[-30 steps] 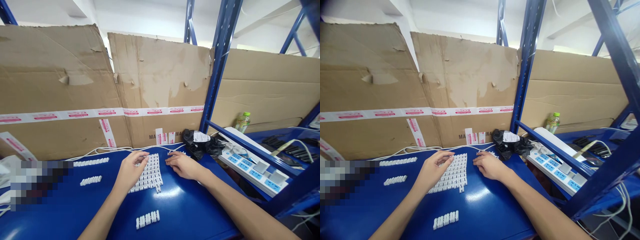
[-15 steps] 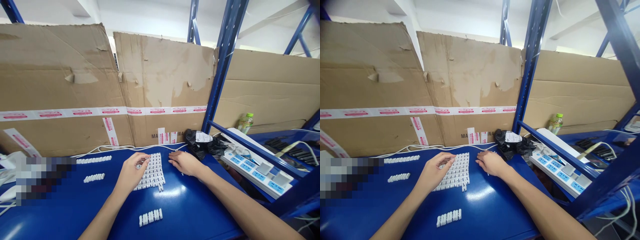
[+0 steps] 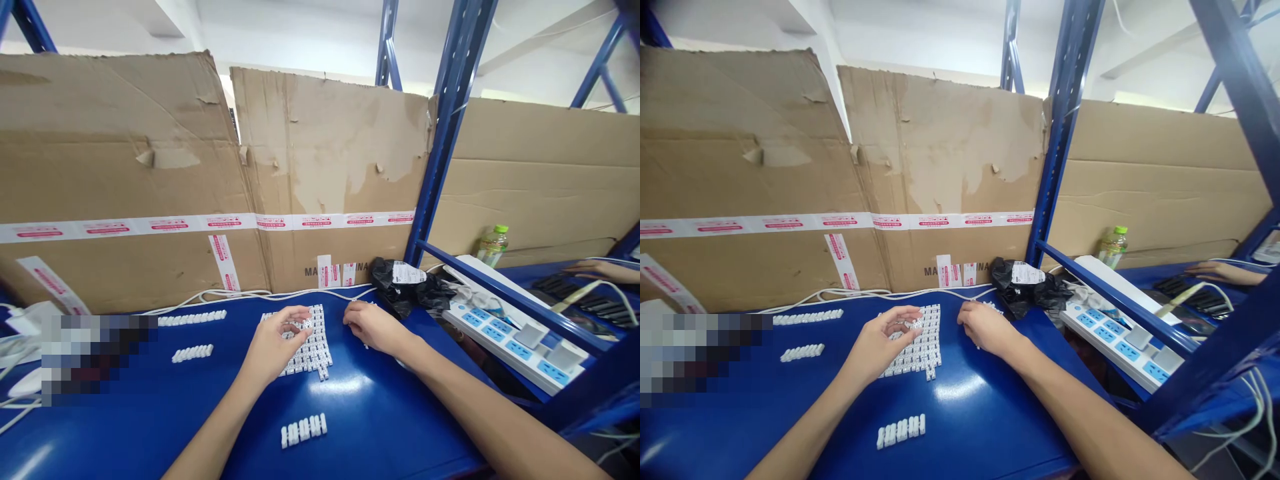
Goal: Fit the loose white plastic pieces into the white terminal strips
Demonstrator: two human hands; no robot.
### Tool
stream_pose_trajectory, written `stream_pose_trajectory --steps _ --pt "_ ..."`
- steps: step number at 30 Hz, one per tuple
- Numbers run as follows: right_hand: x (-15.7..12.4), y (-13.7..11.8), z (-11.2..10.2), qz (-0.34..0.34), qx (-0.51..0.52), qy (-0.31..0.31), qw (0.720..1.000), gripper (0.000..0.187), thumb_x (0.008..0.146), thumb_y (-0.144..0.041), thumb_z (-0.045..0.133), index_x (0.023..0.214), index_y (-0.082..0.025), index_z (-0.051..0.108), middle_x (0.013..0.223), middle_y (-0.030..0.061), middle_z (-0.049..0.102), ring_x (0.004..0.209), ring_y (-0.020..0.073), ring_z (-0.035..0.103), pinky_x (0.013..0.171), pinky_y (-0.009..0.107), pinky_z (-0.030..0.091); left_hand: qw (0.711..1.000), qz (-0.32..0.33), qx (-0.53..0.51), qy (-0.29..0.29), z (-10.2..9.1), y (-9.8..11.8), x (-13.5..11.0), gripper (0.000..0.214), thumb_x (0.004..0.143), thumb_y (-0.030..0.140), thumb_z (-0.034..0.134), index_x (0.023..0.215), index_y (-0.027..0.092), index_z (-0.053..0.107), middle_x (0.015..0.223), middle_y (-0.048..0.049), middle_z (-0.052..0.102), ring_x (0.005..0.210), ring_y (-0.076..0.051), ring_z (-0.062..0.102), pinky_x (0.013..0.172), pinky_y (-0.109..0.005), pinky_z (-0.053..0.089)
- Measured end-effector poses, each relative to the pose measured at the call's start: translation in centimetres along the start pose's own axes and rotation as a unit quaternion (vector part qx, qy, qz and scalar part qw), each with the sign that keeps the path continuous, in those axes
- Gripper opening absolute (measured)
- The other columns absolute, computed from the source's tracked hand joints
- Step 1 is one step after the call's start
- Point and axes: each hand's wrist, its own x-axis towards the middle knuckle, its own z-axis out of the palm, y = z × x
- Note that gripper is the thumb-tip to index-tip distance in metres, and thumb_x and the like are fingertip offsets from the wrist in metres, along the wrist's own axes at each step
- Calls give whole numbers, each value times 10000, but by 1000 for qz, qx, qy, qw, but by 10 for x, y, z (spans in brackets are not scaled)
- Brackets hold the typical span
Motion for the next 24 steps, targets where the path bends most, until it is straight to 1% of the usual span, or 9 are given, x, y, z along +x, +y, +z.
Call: stream_pose_trajectory --steps 3,7,10,13,15,18,20,22,24 --pt "-2 1 -2 13 27 12 999 298 857 27 597 982 -171 781 1022 89 736 908 215 714 830 306 567 1000 5 -14 -6 4 0 -2 312 837 313 773 1138 233 744 1075 -55 833 935 -225 797 884 -412 678" --pt "-3 3 -1 29 127 86 988 256 851 3 620 925 -191 769 986 59 714 875 186 694 817 299 569 999 5 -27 -23 8 0 -4 332 846 309 769 1167 235 732 1080 -67 827 888 -216 792 790 -372 690" --pt "-2 2 0 57 206 128 969 203 854 -50 647 861 -207 776 964 47 719 868 181 699 814 310 582 999 4 -21 -34 11 1 -5 318 849 302 770 1159 239 737 1088 -69 827 876 -214 792 798 -375 691" --pt "-1 -3 -1 111 291 135 940 91 842 -151 733 826 -215 795 939 40 744 849 183 718 814 329 605 999 4 -19 -36 14 1 -6 301 848 298 772 1141 237 741 1087 -62 827 883 -212 789 834 -388 688" --pt "0 -9 -1 153 351 137 913 32 820 -247 810 833 -217 808 948 40 775 868 195 739 850 351 617 999 4 -22 -37 16 0 -7 294 852 296 770 1139 235 742 1088 -58 828 897 -212 789 862 -397 683" --pt "2 -19 1 194 448 128 863 203 752 -368 901 857 -211 825 933 48 813 861 215 768 879 383 631 999 4 -24 -45 18 1 -8 307 863 291 767 1165 239 742 1097 -53 830 926 -214 792 894 -403 677" --pt "3 -25 3 200 500 123 833 269 720 -403 928 883 -209 838 929 55 824 852 225 779 882 397 640 998 2 -25 -51 19 3 -10 315 869 287 764 1180 243 742 1099 -49 832 934 -215 798 897 -402 680" --pt "3 -32 6 193 526 123 819 282 712 -412 935 892 -214 846 942 59 832 878 235 787 901 410 640 998 -2 -30 -52 20 6 -11 313 864 278 766 1174 242 744 1080 -45 838 928 -218 808 888 -397 688" --pt "3 -38 8 182 536 130 814 276 724 -421 929 892 -218 846 957 62 836 913 247 792 916 418 639 998 -9 -40 -52 21 9 -12 310 849 268 776 1156 237 746 1053 -43 844 919 -226 820 878 -394 697"
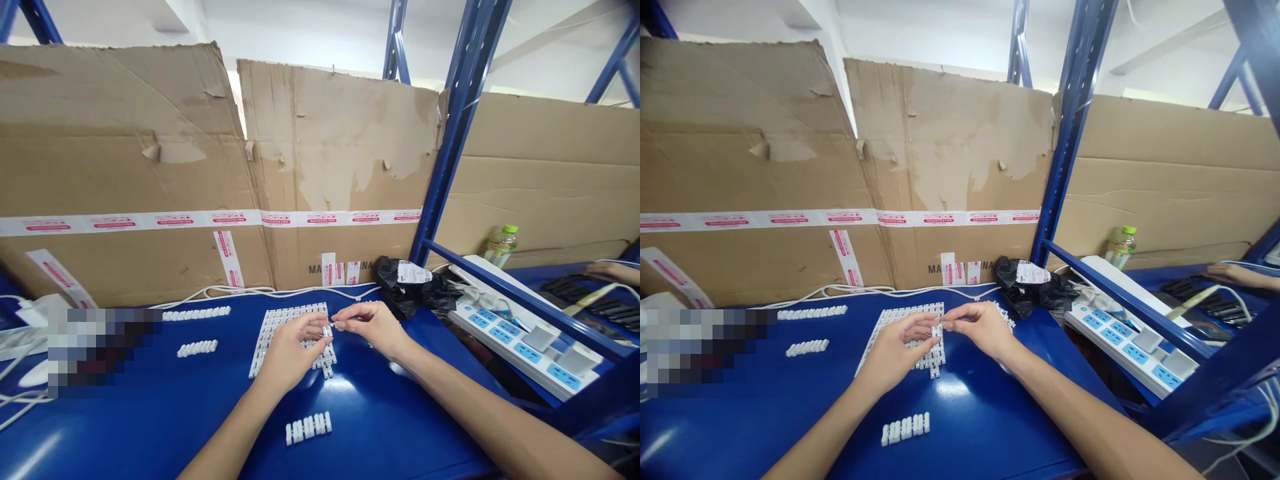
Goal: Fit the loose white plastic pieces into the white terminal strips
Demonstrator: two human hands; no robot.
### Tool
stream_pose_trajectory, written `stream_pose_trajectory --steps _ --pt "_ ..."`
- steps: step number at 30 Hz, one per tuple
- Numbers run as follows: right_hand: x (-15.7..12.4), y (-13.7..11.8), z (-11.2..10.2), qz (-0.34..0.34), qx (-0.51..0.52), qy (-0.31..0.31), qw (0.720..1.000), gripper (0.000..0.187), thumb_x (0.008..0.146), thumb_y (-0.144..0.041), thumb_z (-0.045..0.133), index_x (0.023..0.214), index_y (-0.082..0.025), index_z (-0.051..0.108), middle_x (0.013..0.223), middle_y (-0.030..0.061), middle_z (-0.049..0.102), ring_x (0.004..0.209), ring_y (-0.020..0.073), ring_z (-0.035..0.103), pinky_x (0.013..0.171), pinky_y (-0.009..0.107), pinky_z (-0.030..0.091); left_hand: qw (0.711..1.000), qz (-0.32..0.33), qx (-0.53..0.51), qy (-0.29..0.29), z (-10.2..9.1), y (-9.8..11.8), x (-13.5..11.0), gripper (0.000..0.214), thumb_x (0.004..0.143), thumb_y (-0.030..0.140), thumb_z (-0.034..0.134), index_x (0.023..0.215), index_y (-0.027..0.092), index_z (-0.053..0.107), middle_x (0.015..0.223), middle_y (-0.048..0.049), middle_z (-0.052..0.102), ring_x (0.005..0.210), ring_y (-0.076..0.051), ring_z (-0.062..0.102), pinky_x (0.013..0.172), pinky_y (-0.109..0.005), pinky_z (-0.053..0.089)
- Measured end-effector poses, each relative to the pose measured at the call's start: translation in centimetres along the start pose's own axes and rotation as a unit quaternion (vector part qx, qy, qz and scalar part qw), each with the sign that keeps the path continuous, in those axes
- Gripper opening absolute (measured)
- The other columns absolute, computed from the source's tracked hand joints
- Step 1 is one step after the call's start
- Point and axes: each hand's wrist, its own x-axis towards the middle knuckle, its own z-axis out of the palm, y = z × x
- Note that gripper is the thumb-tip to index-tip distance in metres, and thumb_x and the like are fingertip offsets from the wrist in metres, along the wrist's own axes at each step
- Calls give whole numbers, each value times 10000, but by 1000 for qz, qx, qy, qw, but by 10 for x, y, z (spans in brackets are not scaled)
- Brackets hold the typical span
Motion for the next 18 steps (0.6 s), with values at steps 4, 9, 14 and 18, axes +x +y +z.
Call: stream_pose_trajectory --steps 4,9,14,18 --pt "-3 1 8 -27 12 2 1000 243 762 -418 903 884 -224 824 975 56 832 939 245 791 921 412 640 1000 -7 -21 7 2 3 -1 306 821 268 808 1118 234 743 995 -38 855 908 -250 836 877 -411 708" --pt "-4 3 10 -36 1 -15 999 198 785 -394 879 846 -226 794 960 44 822 923 231 786 900 388 638 999 -4 -21 28 4 2 -2 261 821 277 815 1068 237 741 977 -33 856 900 -261 841 868 -414 713" --pt "-6 4 10 -40 -13 -11 999 172 799 -366 863 868 -221 800 964 50 829 917 234 790 888 386 639 999 4 -17 39 4 2 -3 227 828 284 815 1037 233 743 984 -37 850 894 -257 840 852 -402 714" --pt "-7 4 10 -48 -32 -12 998 131 821 -327 824 898 -221 814 980 57 834 922 238 792 879 389 642 998 17 -3 52 4 0 -3 194 836 278 816 1013 235 750 984 -39 844 880 -246 836 848 -396 712"
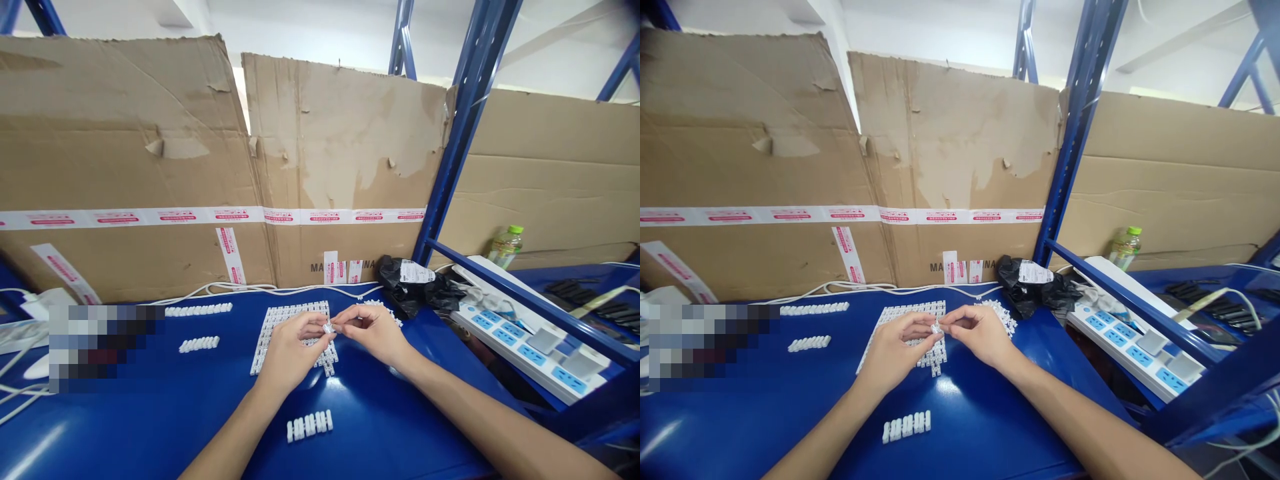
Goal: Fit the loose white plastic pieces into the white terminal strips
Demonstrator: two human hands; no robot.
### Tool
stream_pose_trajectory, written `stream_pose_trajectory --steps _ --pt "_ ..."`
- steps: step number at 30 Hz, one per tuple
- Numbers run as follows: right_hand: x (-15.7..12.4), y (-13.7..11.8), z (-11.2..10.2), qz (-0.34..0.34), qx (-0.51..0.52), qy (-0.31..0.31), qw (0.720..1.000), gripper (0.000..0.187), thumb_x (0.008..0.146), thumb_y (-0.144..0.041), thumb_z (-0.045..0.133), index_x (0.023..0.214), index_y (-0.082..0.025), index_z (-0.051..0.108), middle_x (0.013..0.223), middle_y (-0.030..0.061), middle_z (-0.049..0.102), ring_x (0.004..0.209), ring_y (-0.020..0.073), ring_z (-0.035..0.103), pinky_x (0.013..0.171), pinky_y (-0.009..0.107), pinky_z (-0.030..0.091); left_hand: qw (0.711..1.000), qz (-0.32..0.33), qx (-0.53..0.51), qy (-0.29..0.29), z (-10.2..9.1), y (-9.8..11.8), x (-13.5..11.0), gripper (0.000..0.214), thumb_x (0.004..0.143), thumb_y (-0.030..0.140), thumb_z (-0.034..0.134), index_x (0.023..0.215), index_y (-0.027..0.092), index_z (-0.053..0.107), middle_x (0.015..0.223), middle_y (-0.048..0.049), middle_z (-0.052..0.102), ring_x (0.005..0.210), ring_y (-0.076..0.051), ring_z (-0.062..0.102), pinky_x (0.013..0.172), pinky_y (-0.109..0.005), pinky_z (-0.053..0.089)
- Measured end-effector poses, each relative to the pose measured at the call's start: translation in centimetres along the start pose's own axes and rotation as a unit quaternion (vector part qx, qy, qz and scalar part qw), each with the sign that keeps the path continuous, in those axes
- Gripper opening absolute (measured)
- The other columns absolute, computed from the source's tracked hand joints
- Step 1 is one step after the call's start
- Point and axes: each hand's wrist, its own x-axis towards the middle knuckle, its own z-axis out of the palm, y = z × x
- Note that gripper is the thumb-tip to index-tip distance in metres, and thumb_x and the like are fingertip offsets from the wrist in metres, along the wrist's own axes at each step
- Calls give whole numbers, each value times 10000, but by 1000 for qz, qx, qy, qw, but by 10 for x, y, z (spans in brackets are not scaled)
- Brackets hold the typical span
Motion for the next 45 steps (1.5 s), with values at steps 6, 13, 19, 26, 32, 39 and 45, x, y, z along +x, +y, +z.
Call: stream_pose_trajectory --steps 6,13,19,26,32,39,45 --pt "-1 -4 -1 -30 -72 -5 997 138 845 -215 747 936 -248 845 998 41 829 927 226 783 848 356 636 999 36 37 16 0 -3 -2 164 851 243 806 1010 239 761 970 -23 827 847 -215 827 830 -360 705" --pt "-1 -11 -4 -13 -83 -36 996 192 855 -202 734 999 -245 854 1038 48 831 946 228 785 864 366 637 995 71 58 39 0 -5 -2 142 854 235 803 990 247 763 952 -2 815 821 -198 824 810 -335 706" --pt "2 -13 -8 -15 -3 -14 1000 172 869 -297 804 1028 -231 804 1070 55 813 1005 226 772 951 391 624 996 66 47 43 2 -7 0 199 863 238 793 1056 255 745 1009 -13 824 838 -204 827 821 -356 715" --pt "-5 -17 -2 -199 -162 7 967 133 978 -229 725 1106 -250 753 1061 51 766 983 196 728 894 351 599 998 49 23 16 6 -8 -3 374 852 227 795 1213 255 700 1004 -25 833 848 -212 837 819 -362 722" --pt "-7 -20 1 -274 -248 -44 928 248 1016 -145 652 1228 -265 701 1099 55 745 1004 192 702 896 339 584 996 81 33 3 7 -10 -5 364 875 201 762 1230 247 700 1034 -30 834 869 -215 842 829 -355 719" --pt "-8 -20 1 -266 -267 -56 924 306 1027 -155 637 1306 -277 666 1094 58 730 994 199 693 885 353 584 995 92 39 -7 7 -9 -6 344 877 167 735 1209 250 704 1046 -26 836 888 -214 841 854 -350 712" --pt "-9 -20 -1 -230 -248 -75 938 353 1026 -201 635 1366 -294 651 1139 71 738 1037 216 710 934 393 592 995 94 39 -8 4 -9 -3 350 877 141 734 1204 264 710 1042 -18 838 870 -208 834 838 -359 709"
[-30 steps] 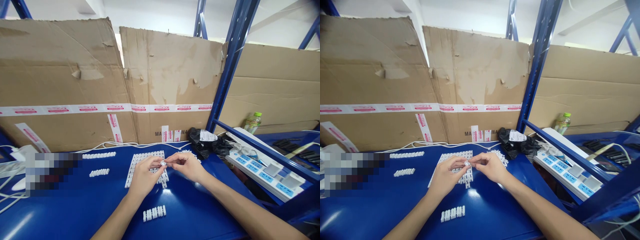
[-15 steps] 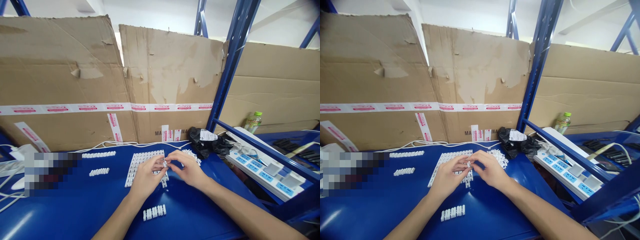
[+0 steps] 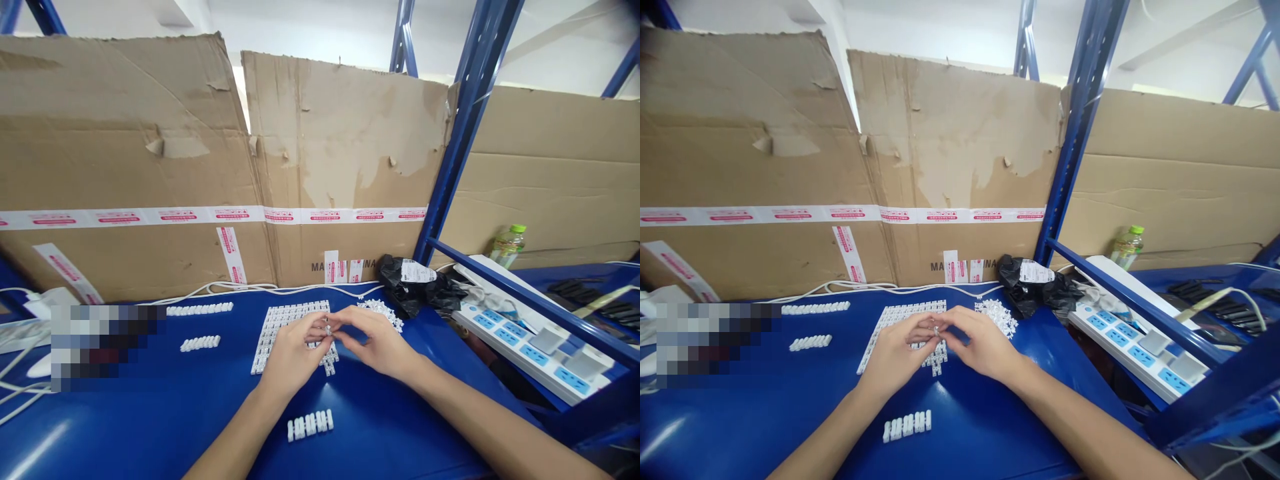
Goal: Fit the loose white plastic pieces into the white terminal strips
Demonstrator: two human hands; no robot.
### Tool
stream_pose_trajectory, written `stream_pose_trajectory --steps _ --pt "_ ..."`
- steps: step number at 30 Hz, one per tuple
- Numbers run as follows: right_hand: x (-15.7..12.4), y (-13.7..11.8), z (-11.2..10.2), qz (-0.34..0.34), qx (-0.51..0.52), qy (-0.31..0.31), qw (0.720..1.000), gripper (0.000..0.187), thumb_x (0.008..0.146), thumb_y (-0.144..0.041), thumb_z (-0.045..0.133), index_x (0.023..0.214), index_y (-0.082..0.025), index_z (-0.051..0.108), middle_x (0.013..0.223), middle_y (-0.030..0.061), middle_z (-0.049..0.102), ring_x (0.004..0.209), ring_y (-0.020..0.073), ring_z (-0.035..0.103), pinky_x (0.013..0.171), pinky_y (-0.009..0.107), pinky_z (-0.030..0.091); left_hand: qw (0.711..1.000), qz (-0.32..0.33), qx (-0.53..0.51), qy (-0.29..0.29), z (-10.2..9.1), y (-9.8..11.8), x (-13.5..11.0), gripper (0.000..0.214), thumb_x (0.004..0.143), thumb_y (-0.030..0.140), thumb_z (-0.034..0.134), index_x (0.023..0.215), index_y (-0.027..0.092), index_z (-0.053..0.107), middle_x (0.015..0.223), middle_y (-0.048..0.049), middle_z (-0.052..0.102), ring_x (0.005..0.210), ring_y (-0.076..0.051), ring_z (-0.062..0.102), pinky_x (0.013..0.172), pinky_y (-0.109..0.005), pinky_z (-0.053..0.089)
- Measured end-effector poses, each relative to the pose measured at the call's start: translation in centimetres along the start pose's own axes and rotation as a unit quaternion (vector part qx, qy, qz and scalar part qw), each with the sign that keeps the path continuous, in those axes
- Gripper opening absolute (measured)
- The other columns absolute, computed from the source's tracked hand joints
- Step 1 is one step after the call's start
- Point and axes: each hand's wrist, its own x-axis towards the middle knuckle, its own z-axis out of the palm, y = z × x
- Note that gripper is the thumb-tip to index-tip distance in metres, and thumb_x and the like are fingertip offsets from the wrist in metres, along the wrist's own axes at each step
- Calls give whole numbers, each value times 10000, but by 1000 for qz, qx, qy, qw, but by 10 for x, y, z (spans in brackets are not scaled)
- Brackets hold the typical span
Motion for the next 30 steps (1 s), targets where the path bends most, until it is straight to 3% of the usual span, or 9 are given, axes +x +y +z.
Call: stream_pose_trajectory --steps 4,8,11,15,18,23,30 --pt "0 6 5 137 128 74 979 364 937 -323 777 1280 -252 678 1102 71 723 978 208 721 886 371 615 996 52 70 23 -3 4 1 337 888 190 781 1210 267 715 1028 -29 828 840 -210 796 818 -387 682" --pt "2 11 9 266 301 -19 916 514 805 -414 898 1217 -188 690 832 15 738 686 164 695 709 325 599 987 125 96 -24 -4 11 -2 364 913 154 746 1247 291 699 1102 -41 802 984 -235 746 880 -407 621" --pt "3 10 7 291 346 -56 890 557 738 -438 941 1167 -169 708 747 -12 731 603 143 671 659 297 574 984 136 88 -72 -6 18 -4 369 918 114 708 1238 299 703 1114 -40 774 1041 -234 711 922 -396 582" --pt "2 2 -4 254 275 -98 922 412 842 -482 854 1112 -182 769 772 5 746 610 134 651 584 252 515 982 73 79 -154 -15 33 -3 336 920 130 686 1201 311 717 1106 -22 739 1029 -220 687 931 -370 555" --pt "1 2 -18 209 239 -37 948 395 938 -513 753 1152 -182 777 843 46 770 703 160 677 584 250 494 971 13 66 -229 -22 43 -3 250 905 180 709 1110 315 756 1083 -6 739 957 -211 685 887 -353 554" --pt "1 8 -32 199 237 60 949 372 1006 -510 670 1133 -173 763 822 50 757 703 153 668 617 260 510 934 -32 59 -352 -24 46 -11 193 766 205 862 922 304 806 950 17 727 882 -195 669 774 -291 521" --pt "3 7 -30 213 155 32 964 364 997 -502 670 1108 -165 750 865 71 784 746 179 719 653 283 552 912 -50 67 -401 -25 42 -14 363 656 281 968 980 319 810 996 16 744 953 -222 674 788 -292 512"
